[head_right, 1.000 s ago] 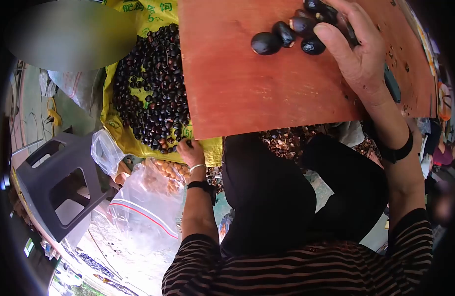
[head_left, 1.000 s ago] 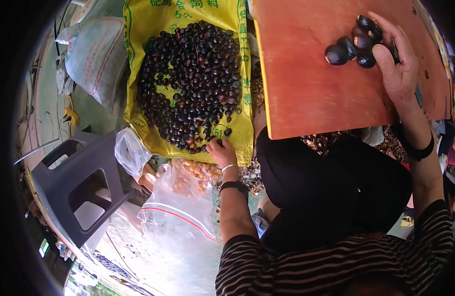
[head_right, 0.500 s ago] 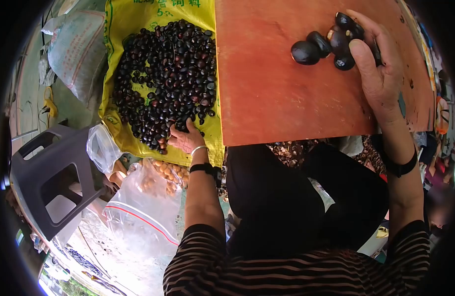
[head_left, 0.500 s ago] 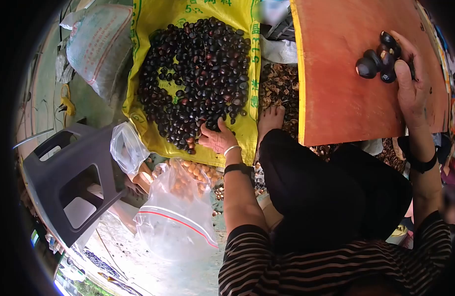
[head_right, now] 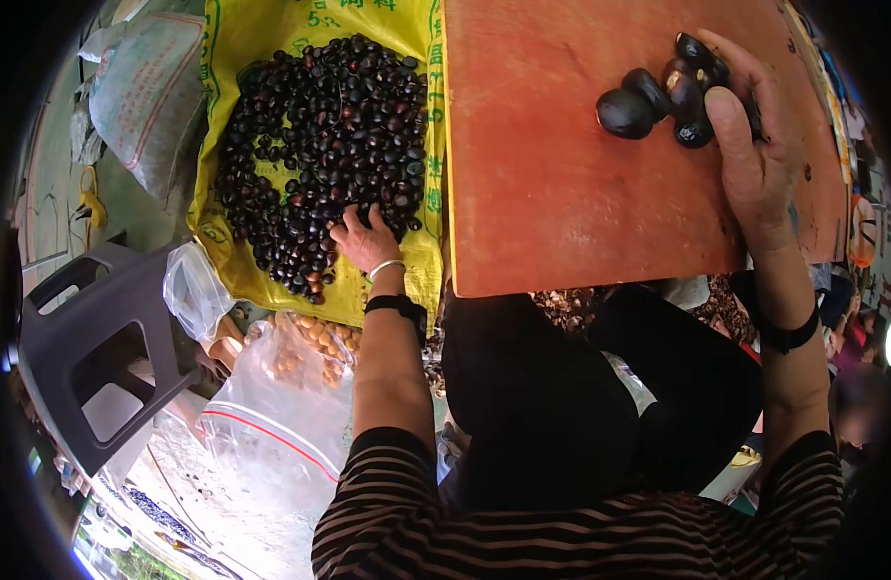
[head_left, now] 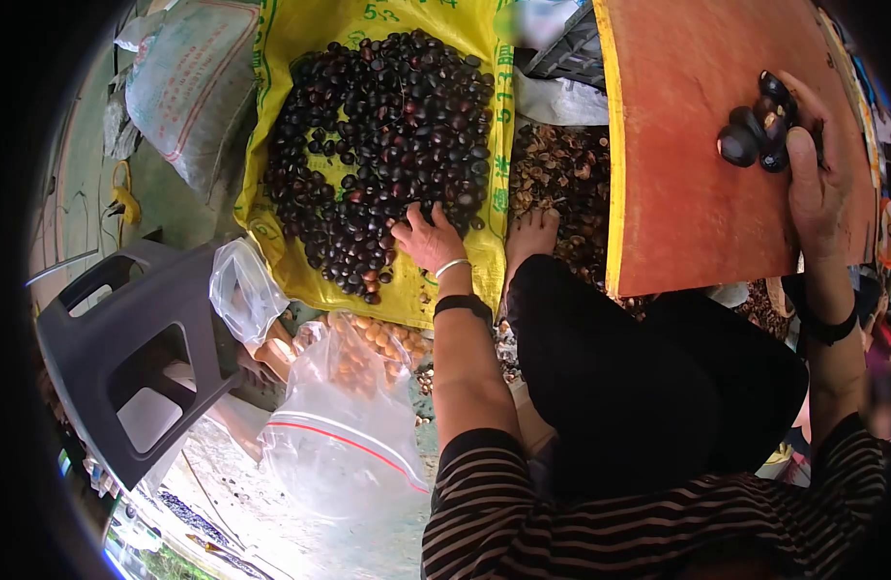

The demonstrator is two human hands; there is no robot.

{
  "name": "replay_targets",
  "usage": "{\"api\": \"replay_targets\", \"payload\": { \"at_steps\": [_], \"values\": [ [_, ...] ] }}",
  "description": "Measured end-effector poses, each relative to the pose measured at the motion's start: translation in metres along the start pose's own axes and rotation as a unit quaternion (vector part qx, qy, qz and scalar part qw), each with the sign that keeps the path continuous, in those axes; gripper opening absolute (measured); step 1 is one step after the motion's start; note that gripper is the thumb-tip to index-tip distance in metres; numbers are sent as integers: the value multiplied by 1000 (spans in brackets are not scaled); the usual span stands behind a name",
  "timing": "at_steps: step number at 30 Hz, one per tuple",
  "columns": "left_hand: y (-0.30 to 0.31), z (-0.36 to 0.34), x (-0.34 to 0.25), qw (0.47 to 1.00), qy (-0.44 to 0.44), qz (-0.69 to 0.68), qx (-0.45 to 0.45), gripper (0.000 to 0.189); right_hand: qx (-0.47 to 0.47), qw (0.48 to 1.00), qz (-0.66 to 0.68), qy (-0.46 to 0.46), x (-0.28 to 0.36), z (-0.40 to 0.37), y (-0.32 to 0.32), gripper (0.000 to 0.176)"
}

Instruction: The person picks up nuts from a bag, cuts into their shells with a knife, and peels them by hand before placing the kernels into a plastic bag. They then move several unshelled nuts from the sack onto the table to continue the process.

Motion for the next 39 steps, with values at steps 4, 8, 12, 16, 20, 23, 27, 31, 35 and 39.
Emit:
{"api": "replay_targets", "payload": {
  "at_steps": [4,8,12,16,20,23,27,31,35,39],
  "values": [
    [-2,10,0,990,-50,-131,33,32,19,1000,5,-8,-1,1,-2,36],
    [1,8,21,984,-55,-171,14,29,18,1000,7,-17,6,2,-3,34],
    [-2,-15,68,831,318,-441,119,27,-7,997,-81,17,3,3,6,31],
    [29,-32,47,558,472,-655,193,26,-36,999,-20,3,4,4,6,32],
    [144,6,-41,611,309,-705,186,28,-41,997,-52,33,18,8,9,32],
    [244,27,-124,763,18,-626,157,28,-31,996,-78,14,21,11,13,32],
    [334,7,-252,831,-330,-442,72,28,-49,997,-56,24,20,11,17,31],
    [317,-29,-314,831,-443,-315,122,27,-70,994,-83,20,21,12,23,31],
    [309,-46,-335,805,-528,-256,82,27,-114,987,-96,65,28,15,30,39],
    [301,-50,-342,803,-546,-226,80,28,-86,990,-107,40,25,21,18,37]
  ]
}}
Point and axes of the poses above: each hand's wrist, its own z-axis towards the middle knuckle, its own y-axis out of the back of the hand, x = y × z, the point moved 10 cm from there along z, towards the middle knuckle, and after that the axes turned 15 degrees about -x, right-handed, at the moved point
